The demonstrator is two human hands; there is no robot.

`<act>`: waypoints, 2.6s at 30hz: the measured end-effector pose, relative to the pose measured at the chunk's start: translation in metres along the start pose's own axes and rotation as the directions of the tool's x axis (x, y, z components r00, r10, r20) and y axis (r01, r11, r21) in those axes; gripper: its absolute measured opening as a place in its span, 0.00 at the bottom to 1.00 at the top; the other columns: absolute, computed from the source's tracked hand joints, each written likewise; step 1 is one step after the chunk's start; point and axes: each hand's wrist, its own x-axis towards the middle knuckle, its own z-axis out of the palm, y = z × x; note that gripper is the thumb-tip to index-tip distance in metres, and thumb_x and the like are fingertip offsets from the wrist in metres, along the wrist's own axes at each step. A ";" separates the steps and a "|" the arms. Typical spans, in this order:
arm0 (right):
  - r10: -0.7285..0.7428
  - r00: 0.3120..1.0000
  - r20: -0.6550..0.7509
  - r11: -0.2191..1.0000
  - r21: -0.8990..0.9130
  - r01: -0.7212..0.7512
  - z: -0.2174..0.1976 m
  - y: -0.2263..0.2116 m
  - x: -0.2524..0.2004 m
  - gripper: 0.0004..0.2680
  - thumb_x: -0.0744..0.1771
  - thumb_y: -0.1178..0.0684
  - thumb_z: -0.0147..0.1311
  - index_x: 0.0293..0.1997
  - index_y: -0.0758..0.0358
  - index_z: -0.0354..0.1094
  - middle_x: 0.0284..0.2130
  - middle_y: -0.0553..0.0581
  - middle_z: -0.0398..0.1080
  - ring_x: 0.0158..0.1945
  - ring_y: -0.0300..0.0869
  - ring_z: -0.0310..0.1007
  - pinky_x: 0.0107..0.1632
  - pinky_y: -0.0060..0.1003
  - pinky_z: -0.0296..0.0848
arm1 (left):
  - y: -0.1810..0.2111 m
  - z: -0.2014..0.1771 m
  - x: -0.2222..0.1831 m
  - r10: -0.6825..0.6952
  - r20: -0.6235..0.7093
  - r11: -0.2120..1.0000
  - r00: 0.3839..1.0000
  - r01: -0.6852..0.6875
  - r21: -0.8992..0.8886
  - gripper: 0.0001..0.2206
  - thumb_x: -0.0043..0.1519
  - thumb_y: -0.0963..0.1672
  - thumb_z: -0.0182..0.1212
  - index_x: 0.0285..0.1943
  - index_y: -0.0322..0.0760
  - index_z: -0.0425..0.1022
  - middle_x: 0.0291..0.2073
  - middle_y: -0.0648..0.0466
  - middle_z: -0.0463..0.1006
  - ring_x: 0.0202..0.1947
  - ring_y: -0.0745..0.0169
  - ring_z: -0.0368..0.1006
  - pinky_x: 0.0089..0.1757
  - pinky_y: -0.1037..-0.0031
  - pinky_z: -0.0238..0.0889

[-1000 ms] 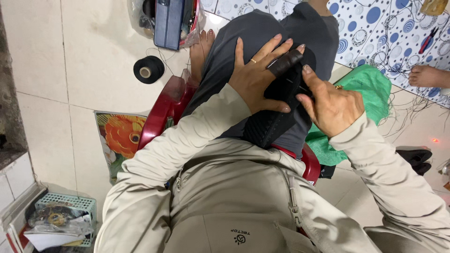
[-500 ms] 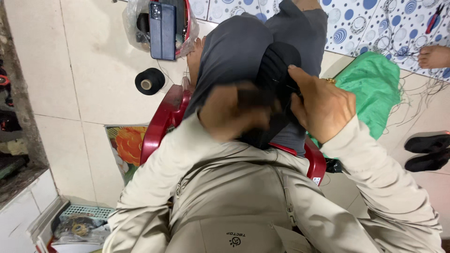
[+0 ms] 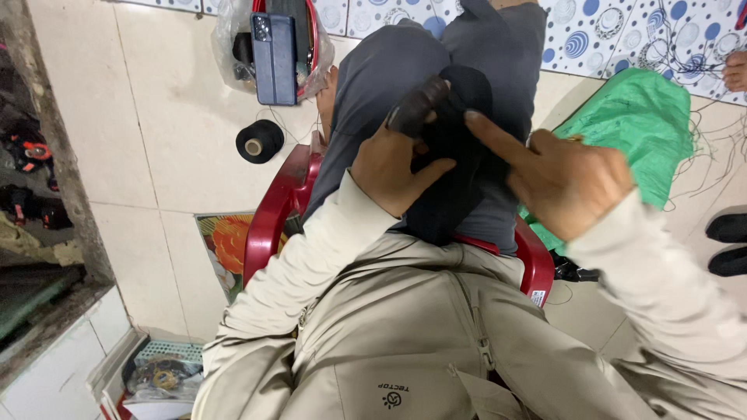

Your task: The person stitches a black shoe sole to the upper part of a shoe by hand using a needle and black thread, pulling the thread through several times.

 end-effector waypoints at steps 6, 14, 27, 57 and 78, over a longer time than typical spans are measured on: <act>0.144 0.962 0.234 0.983 0.081 -0.167 -0.051 0.027 -0.041 0.25 0.62 0.65 0.45 0.69 0.58 0.58 0.21 0.54 0.64 0.19 0.44 0.61 0.27 0.39 0.63 | -0.005 0.009 -0.004 0.053 -0.046 0.996 0.998 -0.050 0.081 0.28 0.54 0.49 0.63 0.61 0.43 0.56 0.53 0.49 0.62 0.31 0.45 0.71 0.30 0.62 0.67; 0.305 0.947 0.098 0.749 0.590 -0.302 0.004 0.015 -0.007 0.06 0.68 0.55 0.55 0.30 0.61 0.68 0.18 0.49 0.67 0.20 0.36 0.59 0.29 0.33 0.59 | -0.036 -0.009 -0.032 -0.052 -0.074 0.996 0.996 0.057 0.073 0.21 0.50 0.54 0.62 0.12 0.42 0.63 0.08 0.62 0.66 0.11 0.69 0.64 0.19 0.73 0.52; 0.205 0.952 0.229 0.853 0.434 -0.288 -0.002 0.030 -0.012 0.07 0.67 0.50 0.50 0.35 0.60 0.72 0.18 0.52 0.71 0.10 0.36 0.60 0.16 0.33 0.63 | -0.042 -0.041 -0.051 -0.084 -0.125 0.987 0.989 0.100 0.129 0.18 0.43 0.55 0.69 0.25 0.41 0.74 0.14 0.57 0.73 0.16 0.59 0.70 0.21 0.65 0.56; 0.289 0.950 -0.120 0.133 0.988 0.084 0.011 -0.017 -0.020 0.25 0.62 0.63 0.50 0.64 0.66 0.39 0.52 0.69 0.61 0.28 0.32 0.61 0.30 0.23 0.63 | 0.073 -0.003 -0.013 0.437 -0.431 0.847 0.789 -0.523 -0.098 0.08 0.50 0.40 0.63 0.35 0.37 0.70 0.22 0.55 0.74 0.25 0.56 0.73 0.38 0.70 0.66; 0.226 0.974 0.036 0.704 0.684 -0.189 0.045 0.011 -0.005 0.04 0.64 0.57 0.51 0.38 0.61 0.69 0.30 0.51 0.70 0.28 0.40 0.65 0.34 0.32 0.62 | 0.011 -0.019 0.064 0.468 -0.214 0.882 0.858 -0.436 0.178 0.21 0.62 0.49 0.46 0.15 0.35 0.60 0.14 0.55 0.61 0.09 0.65 0.53 0.16 0.73 0.41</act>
